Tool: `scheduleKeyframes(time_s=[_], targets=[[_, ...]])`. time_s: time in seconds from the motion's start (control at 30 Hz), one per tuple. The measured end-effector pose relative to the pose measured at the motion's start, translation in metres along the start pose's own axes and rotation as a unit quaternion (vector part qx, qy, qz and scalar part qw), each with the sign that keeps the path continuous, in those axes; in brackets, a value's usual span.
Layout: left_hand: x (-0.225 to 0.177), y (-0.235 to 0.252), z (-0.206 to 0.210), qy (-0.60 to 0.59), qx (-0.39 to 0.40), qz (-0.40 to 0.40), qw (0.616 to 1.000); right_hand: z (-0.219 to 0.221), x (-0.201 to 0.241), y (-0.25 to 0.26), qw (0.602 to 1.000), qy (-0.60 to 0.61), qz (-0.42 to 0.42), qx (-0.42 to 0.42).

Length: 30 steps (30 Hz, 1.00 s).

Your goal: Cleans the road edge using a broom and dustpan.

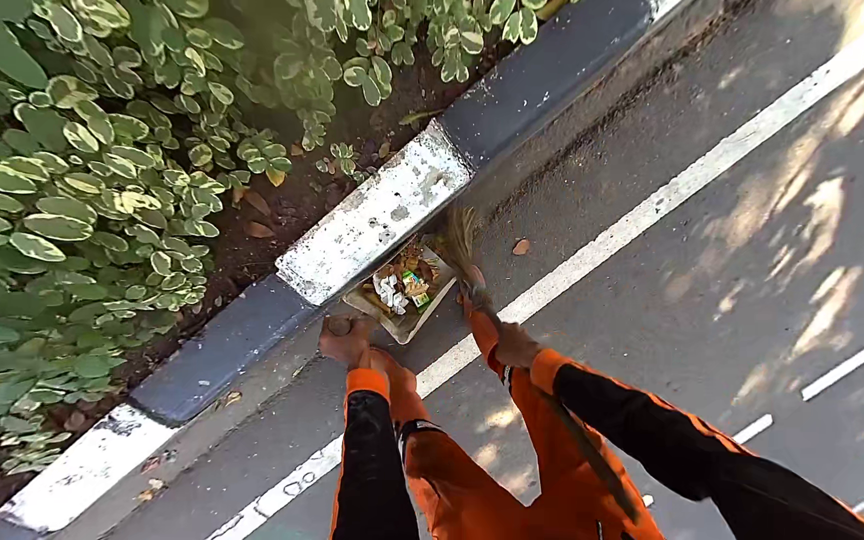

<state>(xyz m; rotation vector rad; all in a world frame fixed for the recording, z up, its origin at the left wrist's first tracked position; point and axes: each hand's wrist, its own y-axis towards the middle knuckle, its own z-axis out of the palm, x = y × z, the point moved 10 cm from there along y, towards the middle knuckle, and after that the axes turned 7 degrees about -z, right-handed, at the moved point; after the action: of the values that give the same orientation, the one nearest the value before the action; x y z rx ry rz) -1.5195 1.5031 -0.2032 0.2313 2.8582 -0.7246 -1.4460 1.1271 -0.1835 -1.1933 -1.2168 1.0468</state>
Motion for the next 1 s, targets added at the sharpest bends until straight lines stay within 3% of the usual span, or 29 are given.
scheduleKeyframes(time_s=[0.1,0.2,0.27,0.37,0.43,0.53,0.63,0.7,0.77,0.87,0.93,1.0], targets=[[0.042,0.000,-0.023,-0.037,-0.010,0.016,0.999,0.026,-0.017,-0.071,0.997,0.033,-0.019,0.069],[0.067,-0.003,-0.045,-0.021,-0.017,0.011,1.000,0.043,-0.086,-0.142,0.971,0.208,0.052,0.106],[0.082,-0.002,-0.052,0.002,-0.019,-0.006,1.000,0.039,-0.136,-0.170,0.950,0.291,0.102,0.043],[0.087,0.003,-0.050,0.026,-0.008,-0.033,0.999,0.018,-0.185,-0.146,0.951,0.214,0.200,-0.103],[0.083,0.004,-0.044,0.034,0.001,-0.037,0.999,0.024,-0.178,-0.089,0.948,0.202,0.211,-0.123],[0.068,0.008,-0.038,0.045,0.000,-0.044,0.998,0.035,-0.122,-0.040,0.962,0.213,0.162,-0.056],[0.069,0.007,-0.038,0.070,0.007,-0.054,0.996,0.033,-0.114,-0.097,0.950,0.295,0.098,0.017],[0.060,0.015,-0.036,0.065,0.000,-0.051,0.997,0.001,-0.126,-0.135,0.932,0.354,0.079,0.025],[0.057,0.017,-0.037,0.073,0.014,-0.066,0.995,-0.047,-0.145,-0.149,0.959,0.251,0.122,-0.053],[0.059,0.021,-0.037,0.081,0.033,-0.081,0.993,-0.106,-0.139,-0.096,0.968,0.036,0.176,-0.174],[0.065,0.025,-0.040,0.075,0.031,-0.080,0.993,-0.093,-0.096,-0.033,0.973,-0.015,0.143,-0.178],[0.077,0.033,-0.050,0.044,0.027,-0.064,0.997,-0.032,-0.022,0.017,0.988,-0.034,0.066,-0.134]])
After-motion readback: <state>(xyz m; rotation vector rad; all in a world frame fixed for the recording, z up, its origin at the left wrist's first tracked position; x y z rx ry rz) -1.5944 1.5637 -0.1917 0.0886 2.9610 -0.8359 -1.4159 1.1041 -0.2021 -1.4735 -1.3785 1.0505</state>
